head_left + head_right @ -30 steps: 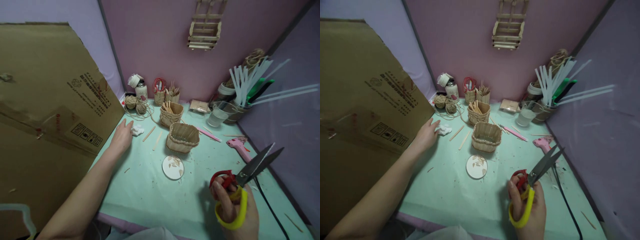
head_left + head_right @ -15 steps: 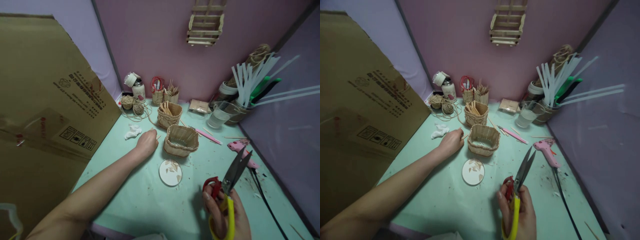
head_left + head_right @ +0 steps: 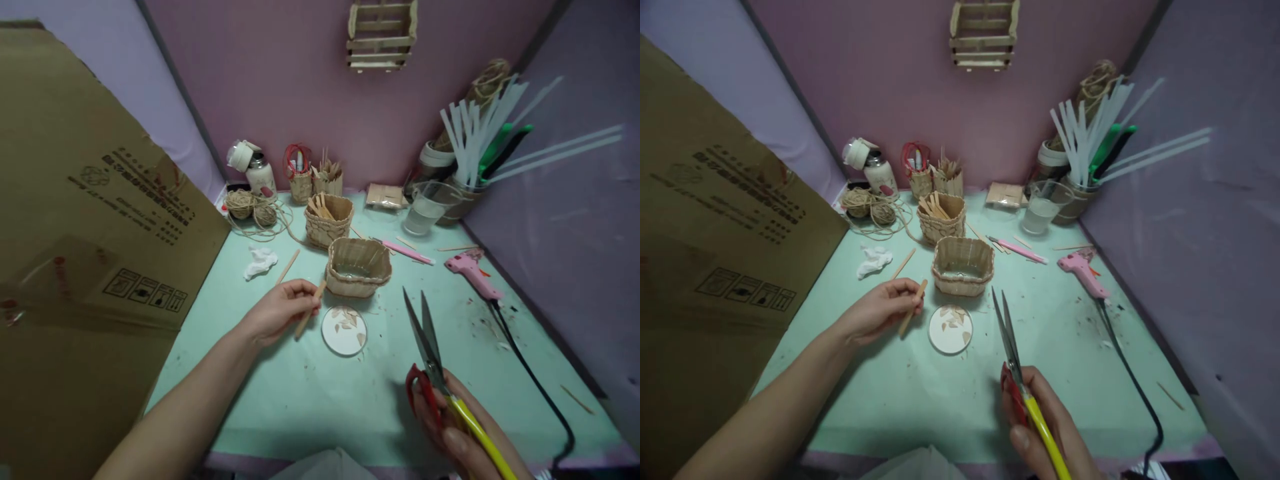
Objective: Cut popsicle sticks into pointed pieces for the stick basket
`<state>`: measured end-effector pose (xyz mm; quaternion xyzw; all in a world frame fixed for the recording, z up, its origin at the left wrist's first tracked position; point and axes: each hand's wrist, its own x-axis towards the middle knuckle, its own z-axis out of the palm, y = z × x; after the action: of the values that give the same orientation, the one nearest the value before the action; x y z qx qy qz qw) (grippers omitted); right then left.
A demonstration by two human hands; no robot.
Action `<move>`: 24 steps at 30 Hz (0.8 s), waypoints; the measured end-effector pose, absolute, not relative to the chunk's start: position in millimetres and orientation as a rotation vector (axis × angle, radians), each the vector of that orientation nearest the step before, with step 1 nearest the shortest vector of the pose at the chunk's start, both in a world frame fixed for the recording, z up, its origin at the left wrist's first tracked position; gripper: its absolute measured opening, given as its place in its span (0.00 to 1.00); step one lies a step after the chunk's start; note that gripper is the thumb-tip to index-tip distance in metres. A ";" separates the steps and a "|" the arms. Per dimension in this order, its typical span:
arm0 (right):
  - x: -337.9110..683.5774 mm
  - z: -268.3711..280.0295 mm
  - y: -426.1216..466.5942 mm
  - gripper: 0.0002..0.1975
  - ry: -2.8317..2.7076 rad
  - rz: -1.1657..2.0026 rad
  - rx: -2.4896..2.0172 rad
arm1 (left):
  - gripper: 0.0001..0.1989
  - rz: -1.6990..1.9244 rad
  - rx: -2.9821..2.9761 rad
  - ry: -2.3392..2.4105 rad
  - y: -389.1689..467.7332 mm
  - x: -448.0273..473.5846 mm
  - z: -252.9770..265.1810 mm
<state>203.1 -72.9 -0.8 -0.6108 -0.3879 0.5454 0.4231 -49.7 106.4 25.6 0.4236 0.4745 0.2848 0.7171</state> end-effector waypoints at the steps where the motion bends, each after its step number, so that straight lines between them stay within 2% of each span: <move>1: 204.7 3.0 -73.6 0.27 -1.047 1.376 -1.574 | 0.12 0.635 0.924 1.015 98.1 -43.3 26.2; 5: 206.7 20.5 -67.4 0.24 -1.311 1.462 -1.699 | 0.12 0.566 0.822 0.904 68.3 -20.8 25.0; 10: 197.8 35.4 -58.1 0.25 -1.421 1.417 -1.887 | 0.14 0.587 0.796 0.908 45.1 -7.8 17.0; 16: 190.0 42.6 -48.5 0.18 -1.539 1.457 -2.028 | 0.15 0.610 0.787 0.959 32.5 -5.6 4.2; 24: 176.8 37.6 -36.7 0.19 -1.573 1.499 -1.995 | 0.16 0.646 0.812 0.985 32.8 -7.4 -0.9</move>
<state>176.8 -36.7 37.6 -0.6731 -0.5307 0.5060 0.0958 -7.4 32.8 -0.9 0.3721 0.4518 0.2963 0.7548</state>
